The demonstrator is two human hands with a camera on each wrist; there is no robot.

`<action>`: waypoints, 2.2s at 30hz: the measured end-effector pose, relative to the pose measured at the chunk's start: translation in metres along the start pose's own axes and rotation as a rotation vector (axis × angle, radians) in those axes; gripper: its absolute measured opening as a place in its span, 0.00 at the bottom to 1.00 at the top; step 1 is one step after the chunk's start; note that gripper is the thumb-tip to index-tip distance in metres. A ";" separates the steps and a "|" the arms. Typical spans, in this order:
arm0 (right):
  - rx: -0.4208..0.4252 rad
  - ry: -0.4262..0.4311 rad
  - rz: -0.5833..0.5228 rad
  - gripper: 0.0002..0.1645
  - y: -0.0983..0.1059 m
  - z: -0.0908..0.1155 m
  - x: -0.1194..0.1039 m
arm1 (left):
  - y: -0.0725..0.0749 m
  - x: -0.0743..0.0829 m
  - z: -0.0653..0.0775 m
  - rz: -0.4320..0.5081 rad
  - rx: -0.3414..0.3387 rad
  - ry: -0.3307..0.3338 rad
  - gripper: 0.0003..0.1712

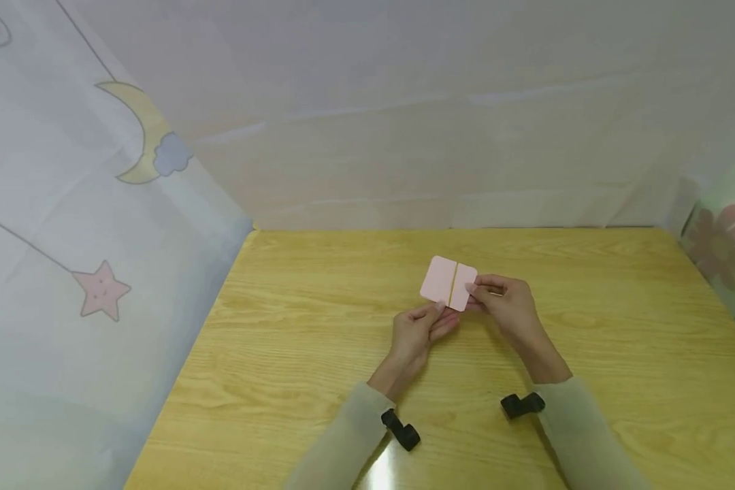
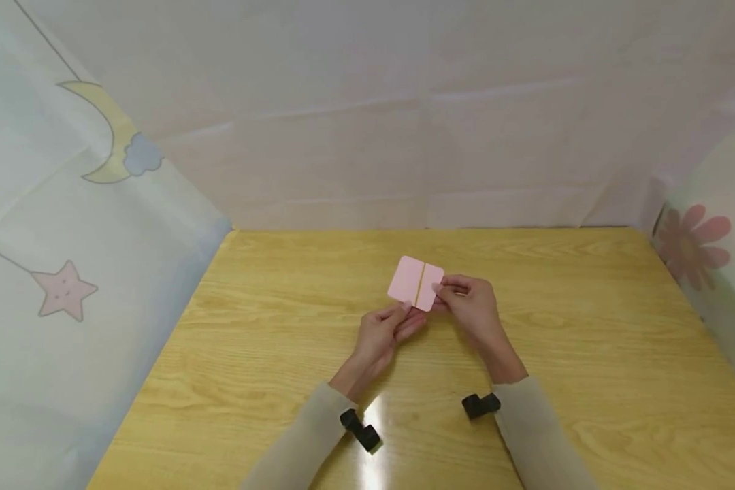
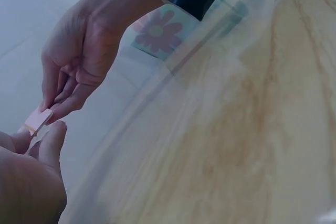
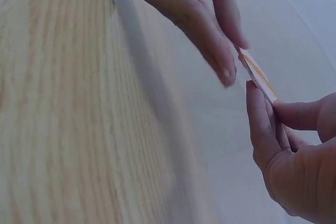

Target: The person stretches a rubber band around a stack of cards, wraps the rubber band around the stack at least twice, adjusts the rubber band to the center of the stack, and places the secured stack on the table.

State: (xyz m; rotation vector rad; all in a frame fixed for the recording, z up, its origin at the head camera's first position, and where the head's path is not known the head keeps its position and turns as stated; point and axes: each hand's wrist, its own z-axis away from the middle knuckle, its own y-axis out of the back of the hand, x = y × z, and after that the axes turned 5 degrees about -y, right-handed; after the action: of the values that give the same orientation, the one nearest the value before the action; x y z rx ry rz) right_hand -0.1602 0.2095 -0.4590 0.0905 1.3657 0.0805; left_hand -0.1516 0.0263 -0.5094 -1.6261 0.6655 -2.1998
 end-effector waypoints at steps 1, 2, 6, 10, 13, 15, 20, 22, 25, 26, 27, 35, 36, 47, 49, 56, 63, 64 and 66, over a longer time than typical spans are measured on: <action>0.003 -0.001 -0.003 0.23 0.000 0.000 0.000 | -0.001 -0.001 0.000 0.005 -0.010 0.008 0.12; 0.005 -0.004 -0.010 0.22 0.000 0.000 0.000 | -0.002 -0.002 0.000 0.009 -0.018 0.016 0.12; 0.000 -0.025 -0.014 0.22 -0.003 0.001 0.000 | -0.005 -0.005 0.001 0.010 -0.036 0.031 0.12; -0.009 -0.031 -0.003 0.22 -0.004 0.002 0.002 | -0.003 -0.005 0.002 0.006 -0.033 0.036 0.10; -0.015 -0.028 0.015 0.22 -0.003 0.002 0.004 | 0.000 -0.004 0.001 0.011 -0.038 0.041 0.09; -0.019 -0.024 0.012 0.22 -0.001 0.002 0.005 | 0.003 -0.002 0.001 0.015 -0.035 0.032 0.08; -0.033 -0.012 -0.015 0.23 0.003 0.002 0.005 | 0.007 0.003 -0.001 0.029 -0.011 0.017 0.06; -0.039 -0.007 -0.019 0.23 0.003 0.001 0.004 | 0.007 0.004 -0.002 0.028 -0.004 0.017 0.07; -0.033 -0.009 -0.014 0.23 0.002 0.000 0.003 | 0.006 0.004 -0.003 0.033 0.000 0.019 0.08; -0.029 -0.012 -0.012 0.23 0.002 -0.001 0.003 | 0.005 0.003 -0.003 0.035 -0.005 0.023 0.08; -0.025 -0.016 -0.013 0.22 0.001 -0.001 0.003 | 0.005 0.002 -0.003 0.035 -0.011 0.030 0.08; -0.032 -0.032 -0.019 0.22 -0.002 -0.001 0.004 | 0.004 -0.001 -0.002 0.019 -0.042 0.062 0.08; -0.037 -0.030 -0.022 0.22 -0.002 0.000 0.004 | 0.005 -0.001 -0.002 0.019 -0.040 0.062 0.07; -0.078 -0.021 -0.031 0.28 0.011 -0.002 0.002 | 0.014 0.009 -0.002 0.014 -0.047 0.050 0.06; -0.074 -0.034 -0.034 0.28 0.012 -0.002 0.002 | 0.014 0.008 -0.002 0.015 -0.065 0.068 0.06; -0.089 -0.045 -0.060 0.28 0.008 -0.003 0.003 | 0.008 0.000 0.002 -0.009 -0.089 0.105 0.08; -0.066 -0.047 -0.017 0.26 0.013 -0.002 -0.001 | 0.010 0.002 0.000 -0.025 -0.091 0.100 0.10; -0.066 -0.050 -0.017 0.27 0.013 -0.002 -0.002 | 0.011 0.004 -0.001 -0.026 -0.090 0.092 0.09; -0.074 -0.051 -0.023 0.28 0.014 -0.003 -0.003 | 0.014 0.008 -0.003 -0.021 -0.086 0.085 0.08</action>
State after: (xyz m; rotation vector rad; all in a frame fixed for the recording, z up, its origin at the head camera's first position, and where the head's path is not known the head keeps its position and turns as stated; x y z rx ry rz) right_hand -0.1635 0.2228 -0.4550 0.0143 1.3107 0.1091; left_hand -0.1568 0.0110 -0.5110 -1.5942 0.7796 -2.2957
